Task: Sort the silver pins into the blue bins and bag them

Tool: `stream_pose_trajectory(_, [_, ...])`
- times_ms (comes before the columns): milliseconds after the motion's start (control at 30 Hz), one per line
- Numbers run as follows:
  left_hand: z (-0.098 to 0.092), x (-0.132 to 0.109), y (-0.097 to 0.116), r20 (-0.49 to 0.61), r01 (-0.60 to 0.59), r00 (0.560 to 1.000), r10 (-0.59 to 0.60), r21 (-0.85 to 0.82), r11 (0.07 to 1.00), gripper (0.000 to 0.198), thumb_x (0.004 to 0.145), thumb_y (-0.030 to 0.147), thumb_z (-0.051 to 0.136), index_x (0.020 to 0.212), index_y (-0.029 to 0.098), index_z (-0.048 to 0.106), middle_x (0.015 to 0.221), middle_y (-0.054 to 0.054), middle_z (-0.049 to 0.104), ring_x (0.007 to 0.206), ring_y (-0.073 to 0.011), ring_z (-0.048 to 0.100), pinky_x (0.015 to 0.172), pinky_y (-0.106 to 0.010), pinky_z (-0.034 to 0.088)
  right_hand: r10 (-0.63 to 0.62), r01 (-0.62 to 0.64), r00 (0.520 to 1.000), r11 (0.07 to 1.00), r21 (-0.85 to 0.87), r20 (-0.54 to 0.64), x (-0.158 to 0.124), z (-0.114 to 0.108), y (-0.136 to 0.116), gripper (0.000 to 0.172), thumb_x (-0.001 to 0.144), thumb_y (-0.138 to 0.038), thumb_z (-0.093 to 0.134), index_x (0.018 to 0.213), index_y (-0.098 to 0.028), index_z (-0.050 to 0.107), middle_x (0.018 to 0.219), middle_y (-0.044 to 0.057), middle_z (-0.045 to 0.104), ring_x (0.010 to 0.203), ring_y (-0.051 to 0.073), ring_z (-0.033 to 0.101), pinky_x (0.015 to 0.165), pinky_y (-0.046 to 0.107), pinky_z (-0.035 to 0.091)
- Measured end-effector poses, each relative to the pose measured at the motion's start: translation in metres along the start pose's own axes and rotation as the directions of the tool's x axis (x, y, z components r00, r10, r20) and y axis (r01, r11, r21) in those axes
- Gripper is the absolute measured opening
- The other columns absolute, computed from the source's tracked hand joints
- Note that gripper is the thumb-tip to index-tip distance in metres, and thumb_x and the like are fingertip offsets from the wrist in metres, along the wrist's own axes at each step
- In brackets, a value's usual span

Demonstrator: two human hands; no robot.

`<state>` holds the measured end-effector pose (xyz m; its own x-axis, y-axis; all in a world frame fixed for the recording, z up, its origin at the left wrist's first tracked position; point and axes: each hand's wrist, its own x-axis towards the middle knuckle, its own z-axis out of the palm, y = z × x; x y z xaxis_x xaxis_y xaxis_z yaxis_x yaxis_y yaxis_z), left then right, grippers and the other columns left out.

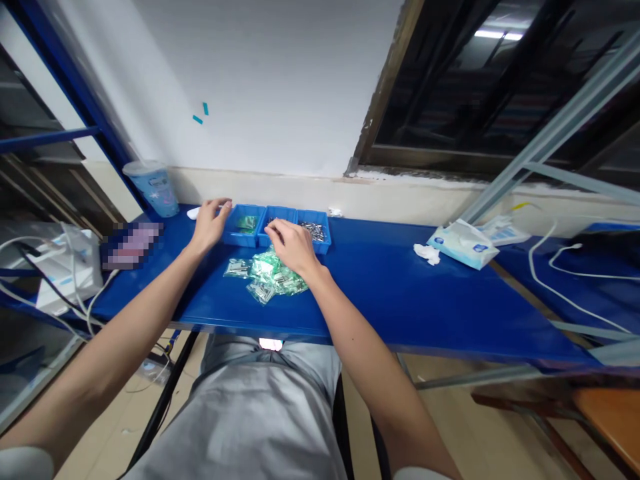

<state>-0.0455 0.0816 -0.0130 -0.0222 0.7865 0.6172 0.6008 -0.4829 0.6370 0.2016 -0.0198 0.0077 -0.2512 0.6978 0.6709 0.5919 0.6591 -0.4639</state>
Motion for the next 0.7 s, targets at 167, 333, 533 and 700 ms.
stream_pose_trajectory(167, [-0.013,-0.017,0.037,0.027,-0.14,0.99,0.14,-0.01,0.99,0.033,0.104,0.044,0.051,0.105,0.021,0.075,0.108,-0.01,0.068,0.109,-0.0283,0.061,0.1,-0.044,0.047,-0.018,0.039,0.965,0.996,-0.077,0.26,-0.002,0.003,-0.007,0.022,0.099,-0.039,0.065,0.088,-0.023,0.075,0.07,-0.001,0.068,0.065,0.016,0.058,0.066,0.031,0.038])
stream_pose_trajectory(333, [-0.013,-0.03,0.066,0.05,-0.276,0.959,0.278,-0.046,0.96,0.032,0.106,0.039,0.047,0.097,0.021,0.073,0.103,-0.008,0.068,0.104,-0.0254,0.062,0.099,-0.042,0.047,-0.234,0.322,0.88,0.933,-0.158,0.414,-0.005,0.011,-0.033,0.04,0.092,-0.053,0.073,0.113,-0.018,0.074,0.104,0.01,0.076,0.104,0.027,0.059,0.091,0.04,0.043])
stream_pose_trajectory(533, [-0.013,-0.034,0.07,0.106,-0.32,0.941,0.321,-0.025,0.947,0.033,0.107,0.039,0.045,0.098,0.021,0.072,0.105,-0.009,0.068,0.105,-0.0253,0.061,0.099,-0.042,0.047,-0.261,0.505,0.763,0.812,-0.292,0.591,-0.008,0.033,-0.056,0.015,0.097,-0.029,0.068,0.104,-0.017,0.074,0.1,0.012,0.077,0.106,0.029,0.057,0.093,0.043,0.038])
stream_pose_trajectory(700, [-0.016,-0.033,0.071,0.08,-0.303,0.949,0.305,-0.036,0.952,0.035,0.107,0.041,0.044,0.098,0.021,0.071,0.103,-0.008,0.07,0.104,-0.0247,0.062,0.098,-0.04,0.048,-0.357,0.517,0.795,0.822,-0.238,0.491,-0.001,0.031,-0.051,0.021,0.103,-0.02,0.054,0.1,-0.017,0.075,0.096,0.01,0.076,0.1,0.027,0.059,0.091,0.043,0.04])
